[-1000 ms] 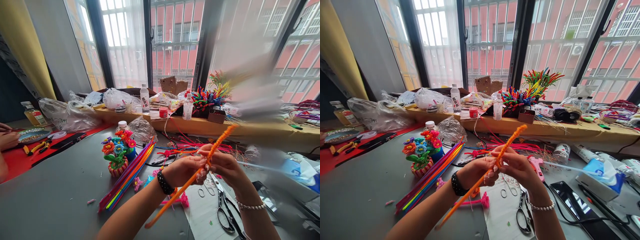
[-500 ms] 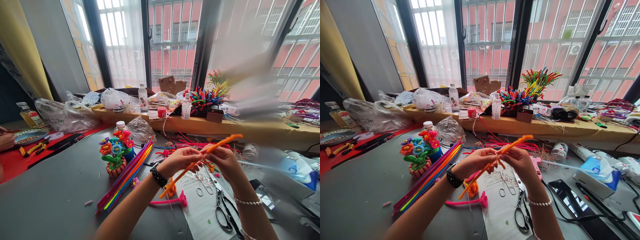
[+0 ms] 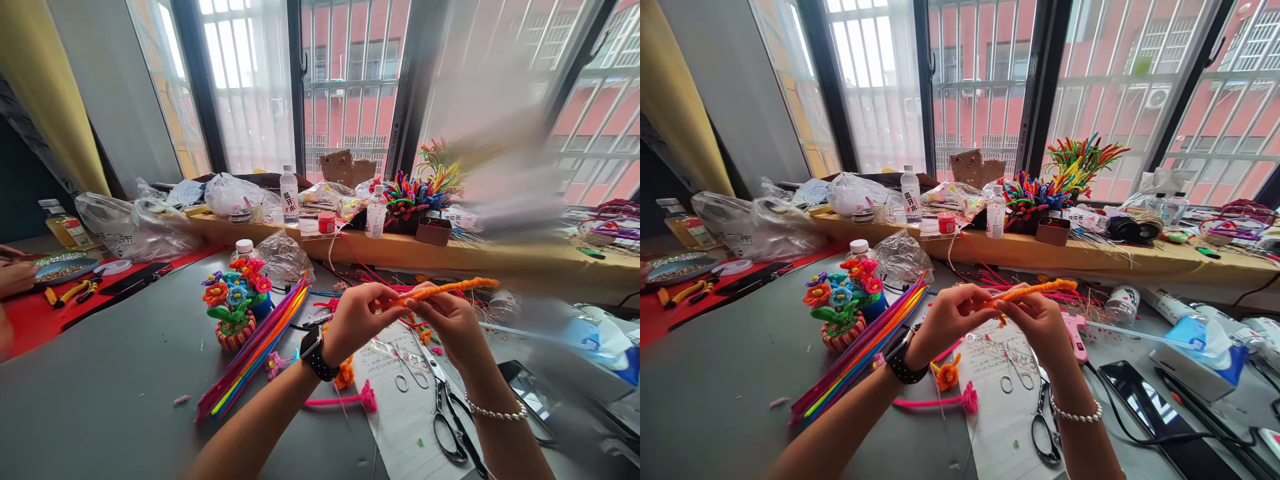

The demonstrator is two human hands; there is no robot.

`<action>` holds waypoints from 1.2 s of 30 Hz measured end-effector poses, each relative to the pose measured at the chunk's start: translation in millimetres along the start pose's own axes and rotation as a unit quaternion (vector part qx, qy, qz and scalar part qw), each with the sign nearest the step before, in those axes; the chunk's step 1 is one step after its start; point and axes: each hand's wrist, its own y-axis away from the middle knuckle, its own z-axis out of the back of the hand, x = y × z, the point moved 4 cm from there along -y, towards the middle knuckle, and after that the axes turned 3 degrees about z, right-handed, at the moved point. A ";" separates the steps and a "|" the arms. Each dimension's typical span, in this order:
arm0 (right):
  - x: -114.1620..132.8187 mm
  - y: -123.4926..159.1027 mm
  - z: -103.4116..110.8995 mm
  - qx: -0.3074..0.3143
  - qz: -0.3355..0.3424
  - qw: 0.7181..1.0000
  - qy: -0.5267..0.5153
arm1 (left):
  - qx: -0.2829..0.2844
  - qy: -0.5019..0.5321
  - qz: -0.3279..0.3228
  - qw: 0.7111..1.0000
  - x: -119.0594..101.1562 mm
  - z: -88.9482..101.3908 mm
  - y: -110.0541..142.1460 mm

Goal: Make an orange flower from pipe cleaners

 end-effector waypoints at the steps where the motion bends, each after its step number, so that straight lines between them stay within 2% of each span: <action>1: -0.3 0.1 0.0 -0.007 0.000 1.000 0.000 | -0.009 -0.032 -0.014 0.999 -2.4 0.9 0.8; 4: -2.8 0.6 0.4 -0.024 -0.011 1.000 0.000 | -0.038 -0.124 -0.052 0.990 -9.4 2.9 4.0; 11: -1.4 3.8 2.5 -0.048 -0.019 0.998 0.025 | -0.086 -0.273 -0.095 0.953 -18.5 1.8 9.3; 15: 4.9 7.2 -1.8 -0.067 -0.035 0.996 0.036 | -0.100 -0.298 -0.120 0.942 -17.7 0.9 10.2; 20: 9.7 9.2 -9.5 -0.081 -0.040 0.996 0.026 | -0.127 -0.280 -0.153 0.939 -17.7 0.5 12.2; 22: 10.8 9.4 -9.8 -0.088 -0.038 0.994 0.044 | -0.102 -0.247 -0.136 0.954 -17.2 1.7 10.9; 23: 11.6 9.4 -9.6 -0.079 -0.037 0.994 0.061 | -0.072 -0.209 -0.115 0.969 -16.3 2.7 9.4; 25: 14.6 9.5 -7.4 -0.050 -0.027 0.993 0.106 | 0.017 -0.089 -0.051 0.995 -13.4 4.9 6.0; 27: 21.8 10.2 -0.4 -0.046 0.018 0.983 0.175 | 0.105 0.048 0.026 0.993 -9.9 7.5 3.6; 29: 35.9 12.6 8.4 -0.075 0.131 0.946 0.286 | 0.161 0.132 0.086 0.974 -6.8 10.7 2.3; 30: 44.2 15.3 11.3 -0.093 0.204 0.910 0.350 | 0.176 0.155 0.106 0.966 -5.2 12.4 1.6; 32: 58.4 22.5 12.3 -0.126 0.339 0.810 0.462 | 0.189 0.175 0.127 0.958 -2.1 15.2 0.4; 34: 65.7 27.5 7.8 -0.130 0.411 0.722 0.541 | 0.190 0.179 0.136 0.956 0.2 17.0 -0.4; 36: 67.5 28.5 -1.4 -0.091 0.431 0.676 0.590 | 0.196 0.184 0.139 0.953 0.6 17.7 -0.4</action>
